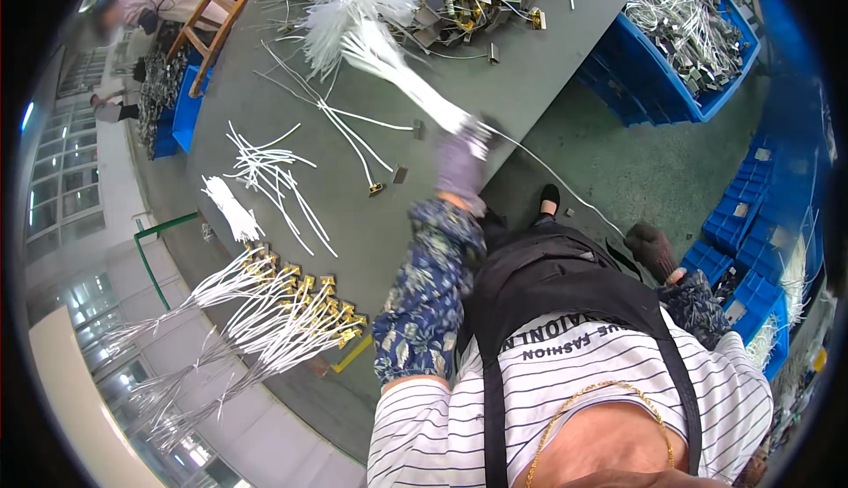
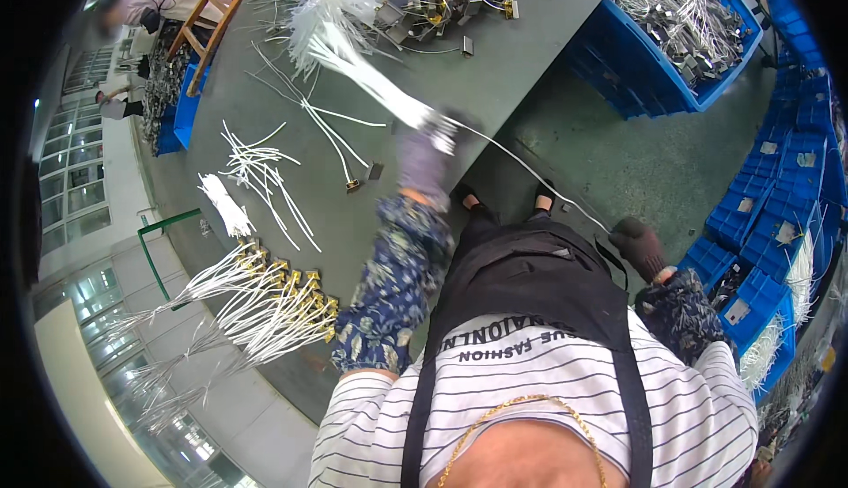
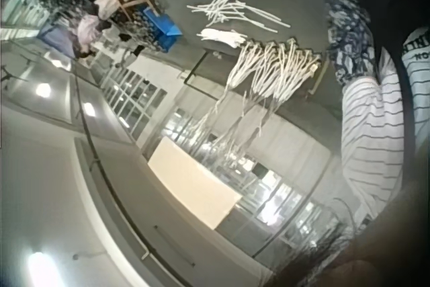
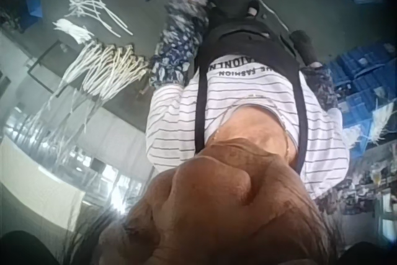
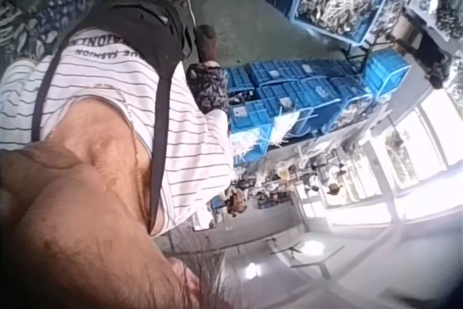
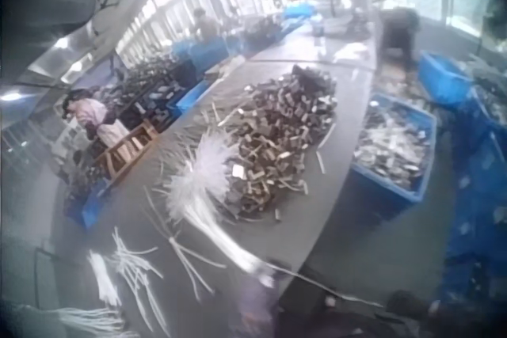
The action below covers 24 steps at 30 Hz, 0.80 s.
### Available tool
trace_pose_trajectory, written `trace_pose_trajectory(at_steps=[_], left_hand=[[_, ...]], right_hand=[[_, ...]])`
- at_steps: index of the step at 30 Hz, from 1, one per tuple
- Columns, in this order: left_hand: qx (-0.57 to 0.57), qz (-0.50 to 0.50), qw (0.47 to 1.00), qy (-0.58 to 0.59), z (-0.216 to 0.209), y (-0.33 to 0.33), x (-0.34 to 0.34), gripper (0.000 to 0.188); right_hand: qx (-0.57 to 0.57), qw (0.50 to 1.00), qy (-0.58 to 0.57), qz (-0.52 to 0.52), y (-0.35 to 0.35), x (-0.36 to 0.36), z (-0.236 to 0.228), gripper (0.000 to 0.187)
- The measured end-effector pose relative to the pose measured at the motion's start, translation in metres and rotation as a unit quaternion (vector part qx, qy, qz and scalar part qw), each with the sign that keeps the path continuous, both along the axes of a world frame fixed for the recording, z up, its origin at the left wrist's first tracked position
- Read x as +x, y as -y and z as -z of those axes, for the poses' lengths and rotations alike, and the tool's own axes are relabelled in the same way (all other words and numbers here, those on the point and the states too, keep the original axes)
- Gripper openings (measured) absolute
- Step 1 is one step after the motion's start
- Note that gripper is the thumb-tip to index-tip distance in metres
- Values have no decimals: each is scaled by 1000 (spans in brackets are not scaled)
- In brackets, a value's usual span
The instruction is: Sorting and arranging bundles of white electronic wires on a workbench in a production facility.
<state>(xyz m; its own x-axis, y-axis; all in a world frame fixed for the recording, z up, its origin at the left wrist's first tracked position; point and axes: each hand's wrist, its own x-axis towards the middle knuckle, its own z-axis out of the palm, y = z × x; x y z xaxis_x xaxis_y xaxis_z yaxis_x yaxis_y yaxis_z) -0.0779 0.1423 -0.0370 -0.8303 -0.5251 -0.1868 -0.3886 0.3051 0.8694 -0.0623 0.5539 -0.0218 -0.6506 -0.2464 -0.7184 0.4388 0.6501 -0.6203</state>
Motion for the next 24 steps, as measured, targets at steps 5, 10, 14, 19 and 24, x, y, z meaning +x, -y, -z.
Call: trace_pose_trajectory(at_steps=[5, 10, 14, 19, 24], left_hand=[[282, -134, 948, -63, -31, 18, 8, 32], [327, -284, 884, -177, -53, 79, 17, 28], [167, -209, 963, -26, -29, 51, 23, 39], [-3, -243, 966, 87, -34, 146, 50, 34], [216, -300, 928, -33, -64, 134, 35, 27]], right_hand=[[-5, 999, 11, -44, 15, -12, 27, 22], [-183, 982, -4, -34, 158, -51, 5, 31], [-266, 953, -90, -118, 291, -75, -53, 36], [-94, 925, -311, -197, 380, -113, -23, 58], [-9, 894, -380, -238, 480, -169, 5, 45]])
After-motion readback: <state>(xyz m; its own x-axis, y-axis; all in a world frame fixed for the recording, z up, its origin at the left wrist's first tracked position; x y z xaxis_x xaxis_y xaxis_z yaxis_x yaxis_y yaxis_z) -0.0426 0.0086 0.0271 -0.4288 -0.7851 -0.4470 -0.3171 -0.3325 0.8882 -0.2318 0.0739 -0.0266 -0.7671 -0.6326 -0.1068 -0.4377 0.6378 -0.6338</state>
